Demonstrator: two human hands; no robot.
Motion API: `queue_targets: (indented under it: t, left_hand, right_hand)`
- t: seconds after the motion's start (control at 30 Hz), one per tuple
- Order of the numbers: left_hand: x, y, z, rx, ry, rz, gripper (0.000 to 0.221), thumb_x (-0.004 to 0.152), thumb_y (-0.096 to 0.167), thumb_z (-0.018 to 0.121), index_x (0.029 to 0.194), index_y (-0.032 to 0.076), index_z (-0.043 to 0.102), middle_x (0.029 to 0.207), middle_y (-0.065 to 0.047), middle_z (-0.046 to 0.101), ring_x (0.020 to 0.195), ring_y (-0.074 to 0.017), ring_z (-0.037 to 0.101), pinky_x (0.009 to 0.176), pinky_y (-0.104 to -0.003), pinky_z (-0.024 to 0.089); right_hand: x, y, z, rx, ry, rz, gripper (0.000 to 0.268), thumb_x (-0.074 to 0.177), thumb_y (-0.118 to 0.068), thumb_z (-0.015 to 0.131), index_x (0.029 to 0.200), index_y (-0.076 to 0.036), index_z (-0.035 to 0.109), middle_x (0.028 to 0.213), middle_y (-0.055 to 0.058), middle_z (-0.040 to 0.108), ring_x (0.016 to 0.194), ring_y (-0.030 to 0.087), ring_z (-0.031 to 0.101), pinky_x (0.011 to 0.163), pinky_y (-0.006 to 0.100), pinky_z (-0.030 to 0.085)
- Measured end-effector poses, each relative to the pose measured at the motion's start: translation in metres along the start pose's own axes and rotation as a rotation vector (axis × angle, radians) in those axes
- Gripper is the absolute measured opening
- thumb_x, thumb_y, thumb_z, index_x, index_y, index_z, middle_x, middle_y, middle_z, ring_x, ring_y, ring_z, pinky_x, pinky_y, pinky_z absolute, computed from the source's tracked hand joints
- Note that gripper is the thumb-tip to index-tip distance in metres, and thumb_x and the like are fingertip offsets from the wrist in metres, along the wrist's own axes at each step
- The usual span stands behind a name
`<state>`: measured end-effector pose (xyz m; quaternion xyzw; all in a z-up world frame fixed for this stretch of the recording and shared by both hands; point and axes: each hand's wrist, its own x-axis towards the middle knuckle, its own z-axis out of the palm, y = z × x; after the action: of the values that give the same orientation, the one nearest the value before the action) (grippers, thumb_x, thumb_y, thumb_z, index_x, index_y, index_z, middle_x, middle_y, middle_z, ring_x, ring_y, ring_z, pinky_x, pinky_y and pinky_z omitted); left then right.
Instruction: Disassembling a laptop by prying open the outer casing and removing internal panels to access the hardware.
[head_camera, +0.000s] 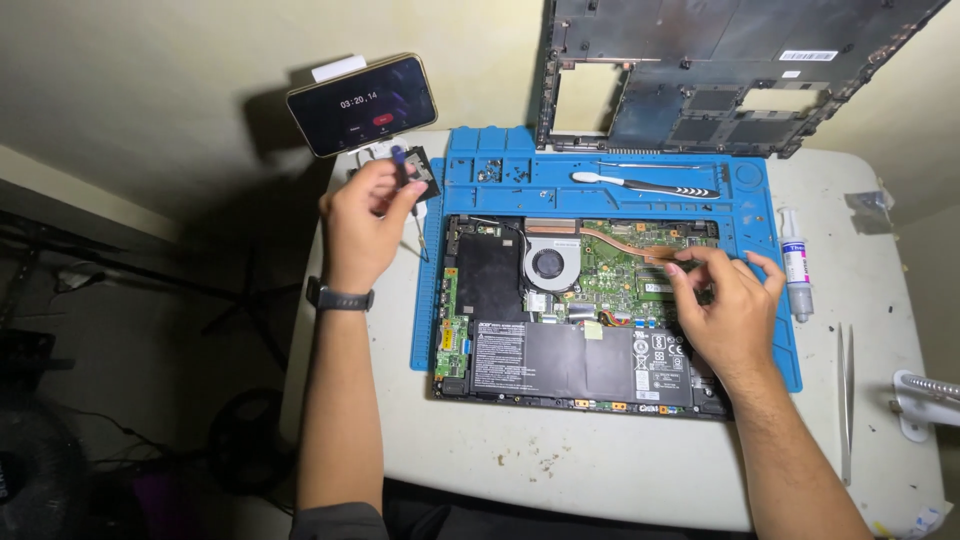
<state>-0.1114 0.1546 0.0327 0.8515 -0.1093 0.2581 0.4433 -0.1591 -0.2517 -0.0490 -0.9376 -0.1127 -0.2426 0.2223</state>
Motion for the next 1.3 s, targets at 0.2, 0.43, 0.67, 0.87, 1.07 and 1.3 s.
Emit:
queue_targets:
  t: [0.2,0.43,0.67,0.87,1.07,1.3]
  left_hand:
    - [0.004,-0.002,0.012,0.113,-0.106,0.092,0.067,0.101,0.011,0.075,0.156,0.021,0.037,0.093,-0.006,0.073,0.084,-0.02,0.075,0.077,-0.028,0.062]
    - [-0.027,-0.007,0.001,0.105,-0.179,0.051,0.078,0.097,0.007,0.076,0.159,0.022,0.032,0.11,-0.005,0.076,0.088,-0.0191,0.078,0.086,-0.03,0.059]
    - [-0.03,-0.014,-0.004,-0.12,-0.103,-0.092,0.073,0.1,-0.005,0.062,0.159,0.011,0.023,0.107,-0.013,0.072,0.089,-0.0218,0.078,0.081,-0.029,0.063]
    - [-0.038,-0.018,0.001,-0.371,0.057,-0.099,0.083,0.104,-0.007,0.062,0.163,0.015,0.008,0.109,-0.018,0.067,0.087,-0.0242,0.076,0.082,-0.033,0.067]
    - [-0.039,-0.024,0.011,-0.325,-0.01,0.013,0.075,0.105,-0.006,0.06,0.161,0.011,0.012,0.109,-0.017,0.069,0.089,-0.0238,0.076,0.081,-0.033,0.067]
    - [-0.04,-0.026,0.019,-0.329,-0.038,-0.022,0.068,0.104,-0.002,0.059,0.156,0.01,0.017,0.108,-0.014,0.069,0.089,-0.0225,0.076,0.078,-0.033,0.068]
  right_hand:
    - [0.0,0.005,-0.002,0.002,0.013,0.04,0.011,0.104,-0.024,0.072,0.112,-0.016,0.07,0.077,-0.013,0.063,0.082,0.011,0.064,0.118,0.04,0.03]
    - [0.004,0.02,-0.009,0.102,0.094,0.2,0.018,0.109,-0.016,0.067,0.124,-0.01,0.06,0.085,-0.01,0.063,0.085,0.011,0.063,0.111,0.039,0.034]
    - [0.006,0.017,-0.01,0.179,0.136,0.231,0.018,0.109,-0.014,0.07,0.122,-0.007,0.06,0.082,-0.003,0.064,0.072,0.013,0.06,0.097,0.04,0.046]
    - [0.004,0.013,-0.008,0.224,0.152,0.301,0.017,0.11,-0.014,0.07,0.122,-0.008,0.059,0.087,-0.003,0.066,0.082,0.014,0.063,0.096,0.037,0.047]
    - [0.003,0.012,-0.002,0.323,0.161,0.339,0.012,0.112,-0.01,0.069,0.12,-0.007,0.06,0.09,-0.001,0.067,0.09,0.011,0.063,0.1,0.033,0.048]
    - [-0.001,0.011,-0.001,0.312,0.156,0.329,0.013,0.113,-0.01,0.07,0.121,-0.007,0.061,0.093,0.0,0.068,0.092,0.012,0.064,0.101,0.034,0.048]
